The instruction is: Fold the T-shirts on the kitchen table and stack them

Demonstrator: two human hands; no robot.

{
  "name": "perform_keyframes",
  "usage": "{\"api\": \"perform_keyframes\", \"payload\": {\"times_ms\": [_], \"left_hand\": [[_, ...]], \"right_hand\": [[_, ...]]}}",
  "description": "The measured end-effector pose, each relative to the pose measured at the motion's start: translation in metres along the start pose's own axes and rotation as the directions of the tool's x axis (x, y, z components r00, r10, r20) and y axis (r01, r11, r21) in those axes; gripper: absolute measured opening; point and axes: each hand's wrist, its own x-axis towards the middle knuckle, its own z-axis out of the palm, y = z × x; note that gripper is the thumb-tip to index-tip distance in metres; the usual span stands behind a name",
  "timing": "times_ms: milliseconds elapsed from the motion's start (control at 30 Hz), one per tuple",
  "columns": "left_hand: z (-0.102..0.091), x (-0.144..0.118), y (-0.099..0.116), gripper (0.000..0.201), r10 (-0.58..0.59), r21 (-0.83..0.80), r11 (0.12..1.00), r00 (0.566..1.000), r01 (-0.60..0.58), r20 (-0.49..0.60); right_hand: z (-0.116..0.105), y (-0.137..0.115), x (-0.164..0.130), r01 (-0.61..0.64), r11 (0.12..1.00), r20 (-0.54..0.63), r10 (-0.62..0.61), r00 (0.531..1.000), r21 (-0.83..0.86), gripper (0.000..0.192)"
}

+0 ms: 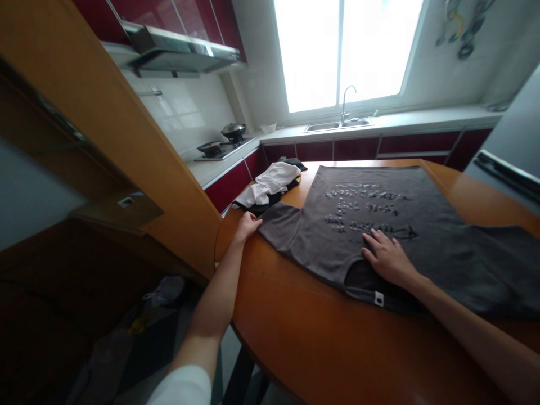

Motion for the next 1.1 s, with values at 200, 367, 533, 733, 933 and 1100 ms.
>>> {"api": "perform_keyframes", "payload": {"times_ms": [200, 367, 533, 733, 933, 1100], "left_hand": [[0.001, 0.001, 0.005, 0.036, 0.042, -0.11, 0.992, 0.994, -0.054, -0.1], [-0.006, -0.003, 0.015, 0.03, 0.057, -0.168, 0.982, 0.979, -0.091, -0.194], [-0.012, -0.007, 0.017, 0.03, 0.066, -0.184, 0.977, 0.974, -0.107, -0.215], [-0.003, -0.001, 0.005, 0.026, 0.0, -0.163, 0.986, 0.996, -0.015, -0.092], [0.003, 0.002, 0.002, 0.034, 0.016, -0.145, 0.989, 0.998, -0.026, -0.067], [0.003, 0.001, 0.004, 0.032, 0.056, -0.179, 0.981, 0.993, -0.075, -0.108]], "right_hand": [[-0.016, -0.037, -0.005, 0.098, 0.992, -0.118, -0.088, 0.989, 0.081, 0.054], [-0.034, -0.119, -0.004, 0.503, 0.837, -0.02, -0.511, 0.859, 0.215, 0.056], [-0.029, -0.166, 0.009, 0.63, 0.708, 0.108, -0.688, 0.718, 0.321, 0.066], [-0.012, -0.165, 0.012, 0.631, 0.683, 0.128, -0.709, 0.694, 0.367, 0.073], [-0.015, -0.168, 0.01, 0.631, 0.663, 0.093, -0.715, 0.692, 0.404, 0.072], [-0.013, -0.166, 0.011, 0.62, 0.619, 0.09, -0.739, 0.668, 0.482, 0.072]]}}
